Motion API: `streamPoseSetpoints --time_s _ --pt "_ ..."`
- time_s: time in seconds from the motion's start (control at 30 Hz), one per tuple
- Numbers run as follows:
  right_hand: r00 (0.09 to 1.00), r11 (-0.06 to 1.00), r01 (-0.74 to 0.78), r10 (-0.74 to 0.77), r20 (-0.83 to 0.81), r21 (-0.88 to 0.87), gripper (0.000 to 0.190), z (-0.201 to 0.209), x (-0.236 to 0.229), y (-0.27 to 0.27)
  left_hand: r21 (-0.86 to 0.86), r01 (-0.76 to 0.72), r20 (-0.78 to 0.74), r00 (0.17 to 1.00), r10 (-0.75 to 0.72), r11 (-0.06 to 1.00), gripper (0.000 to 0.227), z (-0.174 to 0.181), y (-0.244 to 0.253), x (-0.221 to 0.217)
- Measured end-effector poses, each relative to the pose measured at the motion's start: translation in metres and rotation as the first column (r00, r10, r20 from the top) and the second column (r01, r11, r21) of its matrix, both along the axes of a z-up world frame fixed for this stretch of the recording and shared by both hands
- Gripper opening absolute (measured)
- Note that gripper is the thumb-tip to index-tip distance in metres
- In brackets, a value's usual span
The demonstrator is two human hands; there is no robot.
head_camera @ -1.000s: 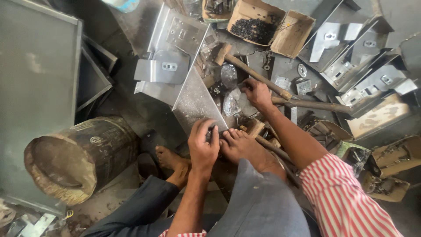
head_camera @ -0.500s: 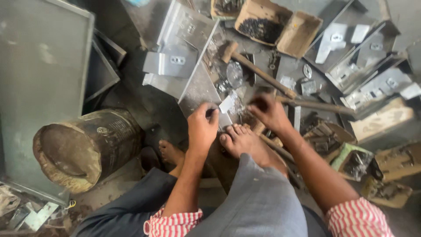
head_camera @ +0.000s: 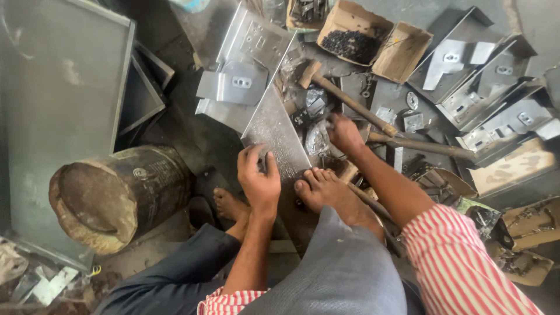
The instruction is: The person assembles small metal parts by hand, using a hammer to tap components into place on a metal jig. The person repeatedly picks up parts, aligns them, and hammers them before moving to the next unit.
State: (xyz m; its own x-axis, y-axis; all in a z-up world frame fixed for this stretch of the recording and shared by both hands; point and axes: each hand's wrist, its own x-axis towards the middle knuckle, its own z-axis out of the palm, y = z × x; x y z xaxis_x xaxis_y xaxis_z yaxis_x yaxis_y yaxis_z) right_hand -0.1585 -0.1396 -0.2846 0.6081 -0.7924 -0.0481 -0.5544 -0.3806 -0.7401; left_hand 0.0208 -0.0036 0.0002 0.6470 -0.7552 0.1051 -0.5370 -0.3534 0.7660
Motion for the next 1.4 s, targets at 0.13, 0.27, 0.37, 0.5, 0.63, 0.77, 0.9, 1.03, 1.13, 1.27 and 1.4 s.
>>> streamPoseSetpoints --time_s 0.13,0.27,0.37,0.5,0.63,0.77,0.9,1.03,1.13,1.27,1.4 --pt "0.961 0.995 -0.103 0.095 -0.261 -0.016 0.025 -0.01 0.046 -0.031 0.068 -0.113 -0.054 0.992 0.117 0.991 0.017 -0.006 0.017 -0.012" --pt "0.875 0.991 -0.131 0.128 -0.466 0.026 0.025 -0.007 0.076 -0.041 0.079 -0.12 0.0 0.993 0.121 0.99 0.016 -0.005 0.025 -0.015" --pt "0.834 0.982 -0.187 0.152 -0.53 -0.013 0.02 -0.005 0.077 -0.047 0.066 -0.134 -0.04 0.99 0.137 0.989 0.016 -0.007 0.023 -0.015" --pt "0.828 0.979 -0.204 0.158 -0.539 -0.026 0.029 -0.001 0.069 -0.04 0.095 -0.158 -0.118 0.979 0.169 0.983 0.016 -0.003 0.02 -0.015" --pt "0.776 0.961 -0.269 0.178 -0.605 -0.063 0.024 0.003 0.067 -0.046 0.051 -0.146 -0.095 0.984 0.15 0.988 0.016 0.007 0.008 -0.017" --pt "0.82 0.978 -0.209 0.188 -0.541 0.022 0.031 0.0 0.06 -0.039 0.056 -0.15 -0.124 0.98 0.156 0.987 0.017 0.01 0.007 -0.017" --pt "0.916 0.978 -0.193 0.151 -0.371 -0.079 0.026 0.019 0.045 -0.046 0.032 -0.094 -0.112 0.989 0.097 0.995 0.017 0.008 0.005 -0.015" --pt "0.985 0.936 0.161 -0.131 -0.113 0.314 0.021 0.087 0.044 -0.049 0.014 -0.029 -0.171 0.985 0.03 0.999 0.02 0.006 -0.008 -0.009" --pt "0.962 0.801 0.202 -0.271 0.041 0.564 0.02 0.156 0.028 -0.038 0.017 0.02 -0.281 0.96 -0.015 1.0 0.029 0.001 -0.024 -0.008" --pt "0.917 0.902 -0.06 -0.118 0.38 0.427 0.014 0.213 0.014 -0.007 0.03 0.119 -0.539 0.838 -0.084 0.992 0.035 0.002 -0.041 -0.006" --pt "0.916 0.799 -0.008 -0.235 0.325 0.602 0.021 0.221 0.013 0.005 0.241 0.092 -0.361 0.932 0.001 0.966 0.02 0.004 -0.04 0.003"
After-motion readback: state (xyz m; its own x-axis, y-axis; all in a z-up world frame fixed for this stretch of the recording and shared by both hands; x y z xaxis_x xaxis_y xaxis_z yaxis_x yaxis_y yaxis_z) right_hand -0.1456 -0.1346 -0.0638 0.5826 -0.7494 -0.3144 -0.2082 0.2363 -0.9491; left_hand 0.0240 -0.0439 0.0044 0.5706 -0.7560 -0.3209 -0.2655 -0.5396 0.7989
